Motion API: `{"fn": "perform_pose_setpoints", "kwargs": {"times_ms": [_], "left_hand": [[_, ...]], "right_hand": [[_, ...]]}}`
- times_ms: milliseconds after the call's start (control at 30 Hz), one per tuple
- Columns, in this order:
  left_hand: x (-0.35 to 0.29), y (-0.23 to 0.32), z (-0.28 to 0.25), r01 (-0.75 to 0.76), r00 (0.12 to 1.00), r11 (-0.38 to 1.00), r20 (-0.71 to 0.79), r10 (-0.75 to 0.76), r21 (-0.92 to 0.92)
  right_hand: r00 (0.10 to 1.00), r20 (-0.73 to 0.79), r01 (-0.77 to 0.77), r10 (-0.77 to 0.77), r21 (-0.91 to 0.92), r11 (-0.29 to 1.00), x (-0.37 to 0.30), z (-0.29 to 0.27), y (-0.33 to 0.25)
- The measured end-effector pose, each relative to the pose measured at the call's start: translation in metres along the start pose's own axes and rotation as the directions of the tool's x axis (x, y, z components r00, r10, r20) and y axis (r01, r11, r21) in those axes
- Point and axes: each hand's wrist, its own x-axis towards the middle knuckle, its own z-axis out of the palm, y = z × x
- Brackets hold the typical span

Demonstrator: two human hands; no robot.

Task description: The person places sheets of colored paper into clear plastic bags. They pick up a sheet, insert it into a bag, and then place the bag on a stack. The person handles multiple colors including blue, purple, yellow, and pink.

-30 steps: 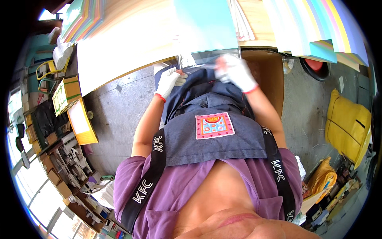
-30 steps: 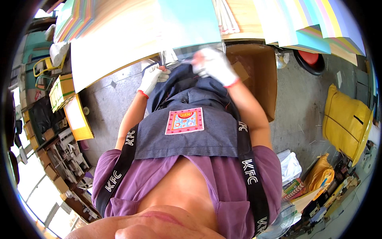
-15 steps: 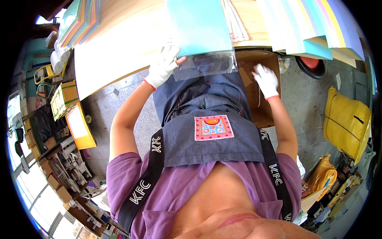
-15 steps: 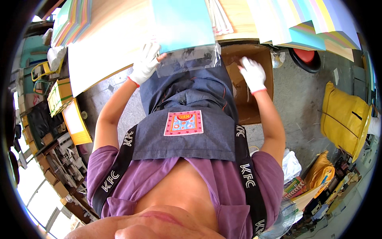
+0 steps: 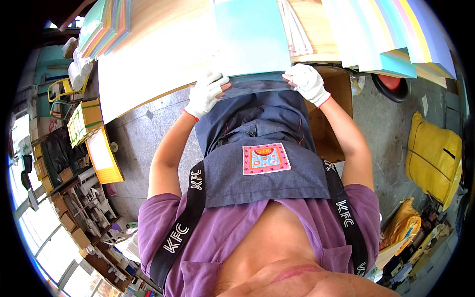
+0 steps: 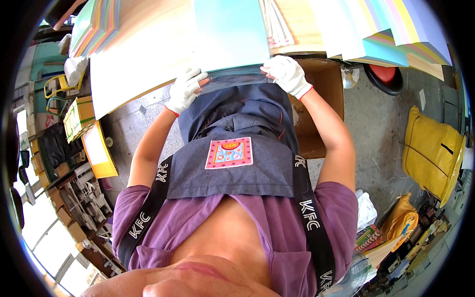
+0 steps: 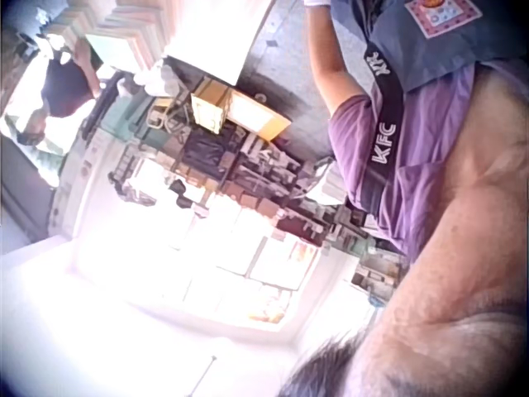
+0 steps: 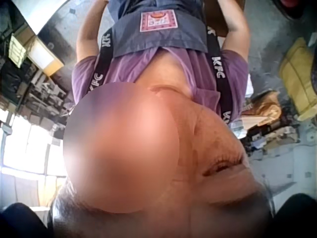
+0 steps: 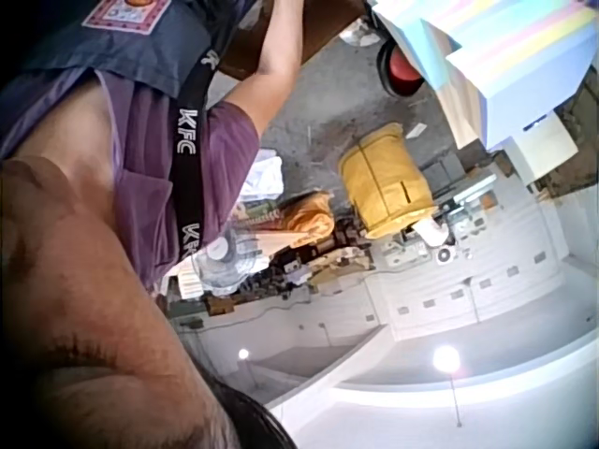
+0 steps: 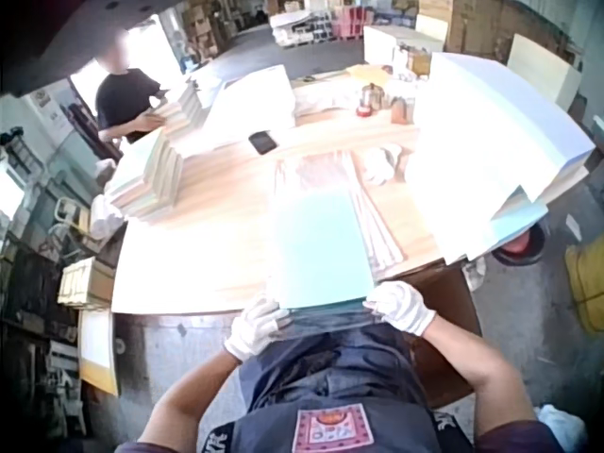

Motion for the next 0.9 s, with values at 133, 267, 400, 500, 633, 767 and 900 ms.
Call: {"fn": "perform_pose_setpoints", "kwargs": {"times_ms": [133,267,400,500,633,767,900], "left_hand": [[-0.026,0.01,0.026,0.245,0.946,0.889,-0.107,-0.307,-0.387],[-0.016,0.039,0.053,0.55,0.567,0.343,0.04,-0.822,-0.761],[0.013,0.038,0.08,0.244,0.337,0.015,0.071,-0.939,-0.97],[0.018,0.034,0.097,0.318,0.187,-0.05,0.114,-0.976,-0.947],[0.016,0.029,0.111,0.192,0.111,-0.177,0.2,-0.973,-0.965],[0.01,0.032,0.092,0.36,0.194,-0.223,0.307,-0.932,-0.906],[0.017,0.035,0.065,0.549,0.302,-0.253,0.471,-0.829,-0.797]], "right_hand": [[0.912,-0.063,-0.389,0.404,0.172,0.905,-0.029,0.017,-0.025],[0.495,-0.016,-0.761,0.869,0.476,0.442,-0.018,0.042,-0.053],[0.311,0.018,-0.731,0.95,0.643,0.227,-0.016,0.062,-0.053],[0.151,0.136,-0.646,0.979,0.763,-0.006,-0.009,0.063,-0.055],[-0.048,0.316,-0.554,0.948,0.781,-0.289,0.005,0.052,-0.054],[-0.018,0.47,-0.499,0.882,0.761,-0.415,0.003,0.039,-0.049],[0.245,0.336,-0.956,0.91,0.237,0.171,-0.042,0.043,-0.014]]}}
